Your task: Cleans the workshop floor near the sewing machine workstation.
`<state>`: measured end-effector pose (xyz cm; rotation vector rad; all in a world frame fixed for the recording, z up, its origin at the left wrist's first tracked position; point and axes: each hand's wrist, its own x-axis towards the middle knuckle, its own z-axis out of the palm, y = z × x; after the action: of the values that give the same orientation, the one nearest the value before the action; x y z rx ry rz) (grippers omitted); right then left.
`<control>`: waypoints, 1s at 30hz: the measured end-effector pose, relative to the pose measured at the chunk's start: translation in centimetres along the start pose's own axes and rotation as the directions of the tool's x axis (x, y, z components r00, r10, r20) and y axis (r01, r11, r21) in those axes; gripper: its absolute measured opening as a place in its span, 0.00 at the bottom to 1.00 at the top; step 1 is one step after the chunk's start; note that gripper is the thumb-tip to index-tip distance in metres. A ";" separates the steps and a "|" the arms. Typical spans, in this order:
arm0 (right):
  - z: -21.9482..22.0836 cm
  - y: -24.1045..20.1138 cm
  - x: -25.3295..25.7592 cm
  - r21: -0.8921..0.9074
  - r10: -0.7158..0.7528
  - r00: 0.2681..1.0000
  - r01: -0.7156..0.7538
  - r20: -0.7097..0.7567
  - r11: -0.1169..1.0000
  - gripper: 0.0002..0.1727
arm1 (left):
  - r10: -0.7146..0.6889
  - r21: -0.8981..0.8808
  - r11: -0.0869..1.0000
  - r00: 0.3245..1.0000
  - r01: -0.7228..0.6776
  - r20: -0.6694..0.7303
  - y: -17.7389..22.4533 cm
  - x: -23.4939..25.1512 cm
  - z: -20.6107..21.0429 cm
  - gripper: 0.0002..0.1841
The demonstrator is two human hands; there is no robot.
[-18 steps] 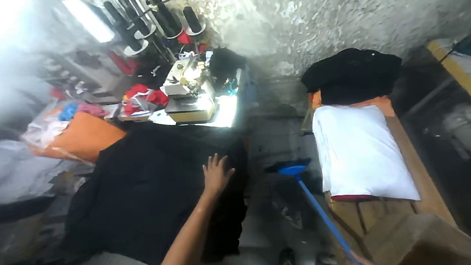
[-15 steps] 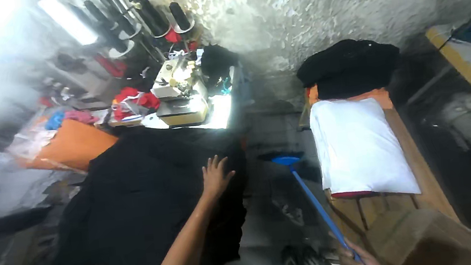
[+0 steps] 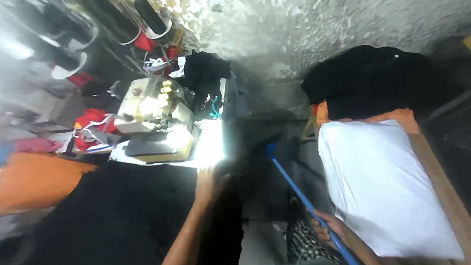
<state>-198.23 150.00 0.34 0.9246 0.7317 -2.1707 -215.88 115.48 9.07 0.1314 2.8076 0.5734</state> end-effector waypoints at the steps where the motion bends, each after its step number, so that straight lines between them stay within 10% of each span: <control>1: 0.9 -2.3 2.6 -0.048 0.019 1.000 -0.020 -0.010 0.999 0.15 | -0.043 0.032 0.999 0.998 0.042 0.034 0.2 2.8 0.2 0.32; 7: 8.2 -14.9 17.8 -0.169 0.182 0.979 -0.166 0.087 0.972 0.15 | -0.037 0.160 0.986 0.998 0.046 -0.058 -4.3 13.7 4.7 0.43; 16: 18.5 -23.1 37.1 -0.507 0.211 0.967 -0.253 -0.141 0.824 0.15 | 0.017 0.139 0.990 0.933 0.036 -0.361 -5.1 13.7 6.4 0.43; 25: 16.1 -23.4 25.1 -0.084 0.172 0.945 -0.202 -0.278 0.976 0.12 | -0.006 0.175 0.982 0.943 0.069 -0.334 -4.9 13.6 6.6 0.41; 30: 16.0 -24.3 25.3 -0.011 0.271 0.963 -0.271 -0.006 0.963 0.11 | -0.047 0.199 0.974 0.958 0.106 -0.282 -5.1 13.3 6.9 0.45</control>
<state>-236.30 145.26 -4.06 0.9636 0.5810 -1.9226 -226.88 115.22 -2.34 -0.0190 3.1250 0.2895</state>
